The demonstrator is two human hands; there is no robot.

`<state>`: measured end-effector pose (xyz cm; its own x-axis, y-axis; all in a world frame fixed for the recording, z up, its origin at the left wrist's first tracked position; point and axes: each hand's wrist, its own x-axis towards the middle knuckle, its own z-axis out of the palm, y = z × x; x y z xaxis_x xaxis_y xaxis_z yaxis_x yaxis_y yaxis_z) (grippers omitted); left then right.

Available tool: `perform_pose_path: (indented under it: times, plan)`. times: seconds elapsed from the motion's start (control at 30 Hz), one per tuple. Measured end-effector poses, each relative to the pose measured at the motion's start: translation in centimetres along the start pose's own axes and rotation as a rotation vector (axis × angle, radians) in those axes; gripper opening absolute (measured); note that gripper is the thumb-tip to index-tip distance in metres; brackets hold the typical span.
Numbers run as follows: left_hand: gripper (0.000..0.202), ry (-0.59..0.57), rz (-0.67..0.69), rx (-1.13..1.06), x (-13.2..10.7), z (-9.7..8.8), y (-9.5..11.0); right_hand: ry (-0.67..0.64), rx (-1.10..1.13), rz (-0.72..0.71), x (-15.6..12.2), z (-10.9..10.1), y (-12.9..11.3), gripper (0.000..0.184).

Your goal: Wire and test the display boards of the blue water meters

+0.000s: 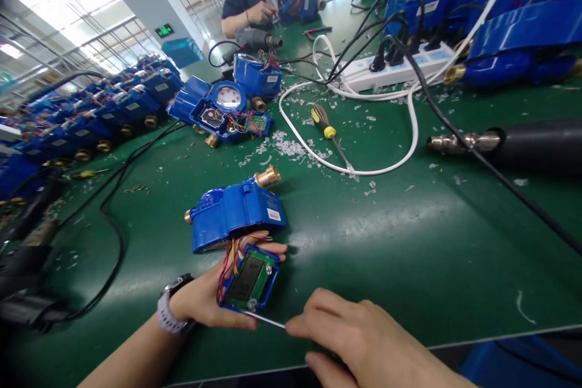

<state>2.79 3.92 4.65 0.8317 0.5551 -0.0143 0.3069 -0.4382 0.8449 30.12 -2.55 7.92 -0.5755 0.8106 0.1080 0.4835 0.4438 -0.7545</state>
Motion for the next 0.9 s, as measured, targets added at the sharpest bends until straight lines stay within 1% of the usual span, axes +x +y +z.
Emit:
perform_pose_path:
  times: [0.07, 0.23, 0.33, 0.43, 0.5, 0.6, 0.7, 0.77, 0.83, 0.9]
  plan:
    - [0.088, -0.001, 0.016, -0.018, 0.0, -0.2, -0.1, -0.012, 0.071, -0.027, 0.3, 0.0, 0.4, 0.03]
    - [0.088, 0.049, 0.041, -0.09, 0.3, -0.1, -0.3, 0.062, 0.183, -0.155, 0.5, 1.0, 2.0, 0.033]
    - [0.087, 0.05, 0.021, -0.052, 0.3, -0.1, -0.1, 0.023, 0.234, -0.185, 0.4, 1.2, 2.6, 0.034]
    - [0.087, 0.042, -0.02, -0.003, 0.2, 0.0, -0.1, -0.021, 0.286, -0.161, 0.4, 0.7, 2.5, 0.034]
    - [0.088, 0.057, -0.016, 0.007, 0.2, 0.2, -0.1, -0.048, 0.314, -0.116, 0.7, 0.2, 2.2, 0.037]
    - [0.088, 0.106, 0.017, -0.03, 0.2, 0.5, -0.2, -0.146, 0.336, -0.048, 1.4, -0.7, 1.8, 0.039]
    - [0.085, 0.118, 0.029, -0.033, 0.2, 0.8, -0.4, -0.241, 0.344, -0.019, 1.7, -1.1, 1.6, 0.038]
    - [0.085, 0.126, 0.044, -0.027, 0.2, 0.9, -0.5, -0.235, 0.368, -0.014, 1.7, -1.0, 1.6, 0.038]
    - [0.085, 0.131, 0.061, -0.024, 0.2, 1.0, -0.6, -0.165, 0.394, 0.004, 1.5, -0.6, 1.7, 0.038]
    - [0.086, 0.124, 0.076, -0.01, 0.3, 0.9, -0.6, -0.129, 0.398, -0.008, 1.4, -0.3, 1.8, 0.036]
